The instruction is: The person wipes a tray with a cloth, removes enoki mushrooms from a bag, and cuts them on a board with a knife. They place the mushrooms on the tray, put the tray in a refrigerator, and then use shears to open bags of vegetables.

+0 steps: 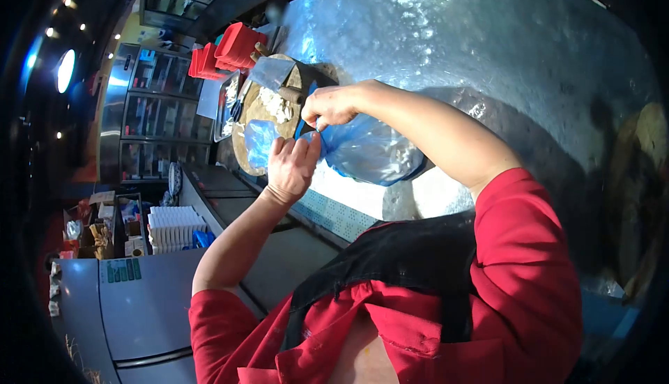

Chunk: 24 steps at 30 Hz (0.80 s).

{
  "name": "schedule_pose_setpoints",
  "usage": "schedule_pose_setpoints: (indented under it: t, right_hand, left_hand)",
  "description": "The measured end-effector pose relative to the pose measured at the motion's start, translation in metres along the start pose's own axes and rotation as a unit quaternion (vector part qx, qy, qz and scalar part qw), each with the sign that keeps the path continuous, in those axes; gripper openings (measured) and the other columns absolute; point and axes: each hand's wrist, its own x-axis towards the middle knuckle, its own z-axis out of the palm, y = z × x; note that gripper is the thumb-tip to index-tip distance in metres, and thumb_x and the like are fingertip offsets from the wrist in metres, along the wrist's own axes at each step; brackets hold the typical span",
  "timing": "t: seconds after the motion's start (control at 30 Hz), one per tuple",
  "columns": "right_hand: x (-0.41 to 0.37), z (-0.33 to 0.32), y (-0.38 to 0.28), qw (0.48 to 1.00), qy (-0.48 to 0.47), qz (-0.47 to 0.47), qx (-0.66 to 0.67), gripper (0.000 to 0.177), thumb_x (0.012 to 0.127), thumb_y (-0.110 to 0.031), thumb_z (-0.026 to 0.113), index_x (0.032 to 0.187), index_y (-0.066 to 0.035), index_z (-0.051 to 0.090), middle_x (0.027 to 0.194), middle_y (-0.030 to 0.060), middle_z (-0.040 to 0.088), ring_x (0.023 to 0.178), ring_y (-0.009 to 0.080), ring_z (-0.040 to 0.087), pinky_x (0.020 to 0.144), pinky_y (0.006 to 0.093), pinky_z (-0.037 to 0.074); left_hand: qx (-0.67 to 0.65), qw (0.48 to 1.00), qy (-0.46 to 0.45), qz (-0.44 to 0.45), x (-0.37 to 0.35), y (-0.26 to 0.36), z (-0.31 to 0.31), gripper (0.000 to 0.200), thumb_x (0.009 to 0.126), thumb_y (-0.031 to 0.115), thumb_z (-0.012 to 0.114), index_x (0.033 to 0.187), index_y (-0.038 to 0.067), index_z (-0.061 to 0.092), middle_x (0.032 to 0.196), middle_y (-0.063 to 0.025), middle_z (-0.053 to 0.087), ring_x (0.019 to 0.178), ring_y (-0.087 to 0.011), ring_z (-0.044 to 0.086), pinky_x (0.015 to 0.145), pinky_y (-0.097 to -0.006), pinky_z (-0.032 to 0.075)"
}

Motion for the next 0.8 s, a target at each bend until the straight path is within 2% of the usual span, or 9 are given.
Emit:
schedule_pose_setpoints:
  t: [0.27, 0.33, 0.5, 0.53, 0.6, 0.63, 0.67, 0.77, 0.8]
  right_hand:
    - [0.041, 0.004, -0.002, 1.0, -0.024, 0.008, 0.005, 0.012, 0.07, -0.006, 0.059, 0.08, 0.0, 0.064, 0.066, 0.013, 0.059, 0.068, 0.0243, 0.06, 0.064, 0.0338, 0.045]
    - [0.046, 0.008, -0.009, 0.999, -0.035, 0.016, -0.003, 0.013, 0.07, -0.008, 0.062, 0.08, -0.001, 0.065, 0.071, 0.0121, 0.061, 0.073, 0.025, 0.061, 0.067, 0.0345, 0.046]
    - [0.019, 0.031, -0.014, 0.967, 0.206, 0.082, -0.121, 0.024, 0.072, -0.007, 0.063, 0.096, -0.003, 0.062, 0.095, 0.012, 0.058, 0.093, 0.028, 0.057, 0.076, 0.0358, 0.046]
    - [0.009, 0.032, -0.019, 0.958, 0.258, 0.069, -0.107, 0.023, 0.073, -0.007, 0.062, 0.095, -0.002, 0.061, 0.092, 0.012, 0.058, 0.089, 0.0285, 0.058, 0.074, 0.0357, 0.047]
    - [-0.016, 0.035, -0.043, 0.956, 0.285, 0.026, -0.063, 0.017, 0.074, -0.007, 0.06, 0.09, -0.001, 0.06, 0.085, 0.0124, 0.057, 0.08, 0.029, 0.058, 0.068, 0.0357, 0.047]
    - [-0.026, 0.046, -0.05, 0.95, 0.31, 0.003, -0.037, 0.015, 0.073, -0.007, 0.061, 0.087, -0.001, 0.06, 0.08, 0.0118, 0.056, 0.072, 0.0274, 0.058, 0.063, 0.0361, 0.046]
    - [-0.039, 0.054, -0.063, 0.96, 0.276, 0.049, -0.007, 0.014, 0.073, -0.007, 0.062, 0.086, -0.003, 0.06, 0.079, 0.0104, 0.056, 0.071, 0.026, 0.057, 0.062, 0.0356, 0.046]
    - [-0.055, 0.085, -0.065, 0.935, 0.33, -0.062, -0.115, 0.018, 0.07, -0.009, 0.064, 0.088, -0.008, 0.06, 0.079, 0.0053, 0.054, 0.07, 0.0199, 0.056, 0.066, 0.0333, 0.044]
    - [-0.057, 0.091, -0.066, 0.928, 0.33, -0.084, -0.149, 0.02, 0.07, -0.01, 0.065, 0.089, -0.01, 0.061, 0.08, 0.0039, 0.054, 0.071, 0.0182, 0.055, 0.068, 0.0329, 0.043]
  left_hand:
    - [0.016, 1.0, 0.018, -0.009, 0.003, 0.0, 0.011, 0.033, 0.073, 0.008, 0.05, 0.104, -0.001, 0.056, 0.066, -0.0031, 0.046, 0.062, -0.0194, 0.05, 0.065, -0.0336, 0.038]
    - [0.039, 0.992, -0.094, -0.077, -0.001, -0.003, 0.018, 0.021, 0.074, 0.009, 0.05, 0.092, 0.001, 0.056, 0.068, -0.0061, 0.051, 0.066, -0.0216, 0.054, 0.068, -0.0359, 0.038]
    - [-0.145, 0.914, -0.297, -0.234, -0.003, 0.001, 0.007, 0.015, 0.073, 0.011, 0.05, 0.073, 0.003, 0.063, 0.073, -0.0206, 0.063, 0.069, -0.0344, 0.062, 0.059, -0.0373, 0.048]
    - [-0.19, 0.897, -0.336, -0.217, -0.01, -0.011, 0.028, 0.018, 0.074, 0.014, 0.054, 0.077, 0.0, 0.065, 0.071, -0.0173, 0.064, 0.065, -0.0262, 0.064, 0.054, -0.0329, 0.048]
    - [-0.594, 0.674, -0.396, -0.191, -0.012, -0.042, 0.033, 0.021, 0.076, 0.019, 0.06, 0.075, -0.001, 0.065, 0.063, -0.0102, 0.061, 0.058, -0.0168, 0.06, 0.052, -0.03, 0.046]
    - [-0.641, 0.502, -0.461, -0.354, -0.002, -0.044, 0.022, 0.024, 0.08, 0.024, 0.062, 0.078, 0.0, 0.064, 0.055, -0.0028, 0.055, 0.05, -0.0098, 0.052, 0.047, -0.0271, 0.043]
    - [-0.642, 0.503, -0.459, -0.353, -0.007, -0.045, 0.025, 0.024, 0.08, 0.024, 0.062, 0.078, 0.0, 0.064, 0.055, -0.0028, 0.055, 0.05, -0.0098, 0.052, 0.047, -0.0271, 0.043]
    - [-0.772, 0.241, -0.43, -0.402, -0.014, -0.041, 0.023, 0.022, 0.089, 0.023, 0.052, 0.083, 0.002, 0.058, 0.049, 0.002, 0.045, 0.041, -0.0095, 0.041, 0.046, -0.0245, 0.038]
    - [-0.771, 0.242, -0.433, -0.398, -0.015, -0.039, 0.023, 0.022, 0.089, 0.023, 0.052, 0.083, 0.002, 0.058, 0.049, 0.002, 0.045, 0.041, -0.0095, 0.041, 0.046, -0.0245, 0.038]
